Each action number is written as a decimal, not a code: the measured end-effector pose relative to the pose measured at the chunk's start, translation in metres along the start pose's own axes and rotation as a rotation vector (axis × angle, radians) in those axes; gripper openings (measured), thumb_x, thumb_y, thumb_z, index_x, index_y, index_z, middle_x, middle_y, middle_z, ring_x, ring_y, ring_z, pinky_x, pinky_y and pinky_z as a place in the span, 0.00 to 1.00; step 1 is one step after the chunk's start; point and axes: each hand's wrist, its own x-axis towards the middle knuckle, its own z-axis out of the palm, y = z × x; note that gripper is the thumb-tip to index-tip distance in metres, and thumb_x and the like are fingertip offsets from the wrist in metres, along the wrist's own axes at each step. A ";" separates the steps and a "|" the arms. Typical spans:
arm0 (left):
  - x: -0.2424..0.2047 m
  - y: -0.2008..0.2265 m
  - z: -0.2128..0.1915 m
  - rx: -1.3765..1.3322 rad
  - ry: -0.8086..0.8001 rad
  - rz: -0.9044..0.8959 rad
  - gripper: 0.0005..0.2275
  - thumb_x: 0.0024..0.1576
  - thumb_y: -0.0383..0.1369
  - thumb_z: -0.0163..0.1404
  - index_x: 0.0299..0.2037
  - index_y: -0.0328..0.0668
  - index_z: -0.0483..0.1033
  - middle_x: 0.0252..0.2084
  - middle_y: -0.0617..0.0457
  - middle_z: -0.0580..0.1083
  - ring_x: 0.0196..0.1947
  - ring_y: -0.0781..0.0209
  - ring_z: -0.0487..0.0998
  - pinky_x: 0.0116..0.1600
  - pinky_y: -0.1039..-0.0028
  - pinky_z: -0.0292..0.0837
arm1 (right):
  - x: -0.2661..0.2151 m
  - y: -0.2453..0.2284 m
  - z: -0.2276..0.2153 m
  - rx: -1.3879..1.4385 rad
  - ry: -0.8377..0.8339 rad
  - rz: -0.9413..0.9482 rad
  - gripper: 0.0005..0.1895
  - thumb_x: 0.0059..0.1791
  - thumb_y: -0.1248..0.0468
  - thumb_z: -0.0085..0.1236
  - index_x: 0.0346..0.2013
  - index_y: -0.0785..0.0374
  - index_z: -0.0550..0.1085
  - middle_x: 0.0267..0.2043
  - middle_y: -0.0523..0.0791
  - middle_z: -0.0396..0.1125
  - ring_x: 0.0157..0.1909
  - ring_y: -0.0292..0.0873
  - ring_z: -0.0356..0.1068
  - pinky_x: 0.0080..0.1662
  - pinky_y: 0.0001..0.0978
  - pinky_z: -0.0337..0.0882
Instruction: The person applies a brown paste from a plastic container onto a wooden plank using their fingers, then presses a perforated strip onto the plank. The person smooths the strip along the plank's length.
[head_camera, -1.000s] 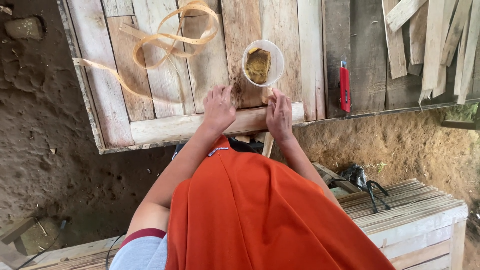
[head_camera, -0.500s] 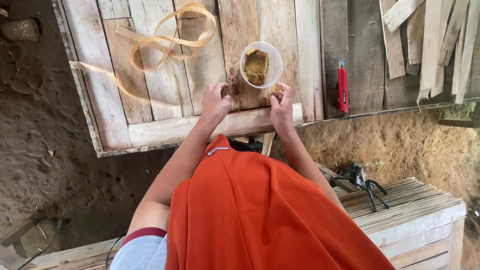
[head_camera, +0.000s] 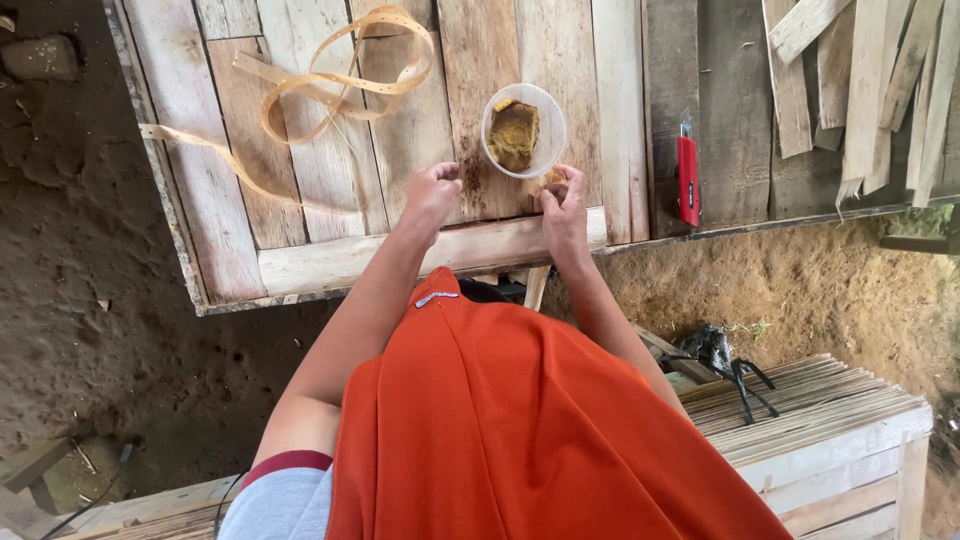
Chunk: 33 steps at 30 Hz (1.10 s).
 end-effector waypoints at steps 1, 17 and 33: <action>0.002 0.000 0.001 0.000 0.000 0.001 0.18 0.54 0.28 0.51 0.56 0.40 0.78 0.51 0.44 0.76 0.54 0.55 0.76 0.60 0.64 0.68 | -0.001 -0.004 -0.002 0.000 0.000 -0.001 0.23 0.51 0.70 0.50 0.60 0.51 0.64 0.39 0.49 0.72 0.40 0.40 0.71 0.43 0.33 0.74; 0.024 -0.005 0.012 0.135 0.109 -0.138 0.16 0.45 0.30 0.48 0.42 0.51 0.84 0.39 0.54 0.81 0.48 0.54 0.80 0.52 0.68 0.72 | -0.002 -0.020 -0.004 -0.039 -0.016 0.102 0.25 0.50 0.69 0.53 0.61 0.48 0.64 0.38 0.47 0.73 0.42 0.40 0.73 0.44 0.34 0.74; -0.013 0.044 0.011 0.303 0.121 -0.201 0.16 0.44 0.33 0.48 0.40 0.59 0.85 0.43 0.57 0.81 0.52 0.49 0.79 0.57 0.63 0.74 | 0.001 -0.009 -0.009 -0.015 -0.061 0.032 0.25 0.50 0.70 0.55 0.60 0.52 0.64 0.35 0.44 0.70 0.37 0.37 0.70 0.41 0.30 0.72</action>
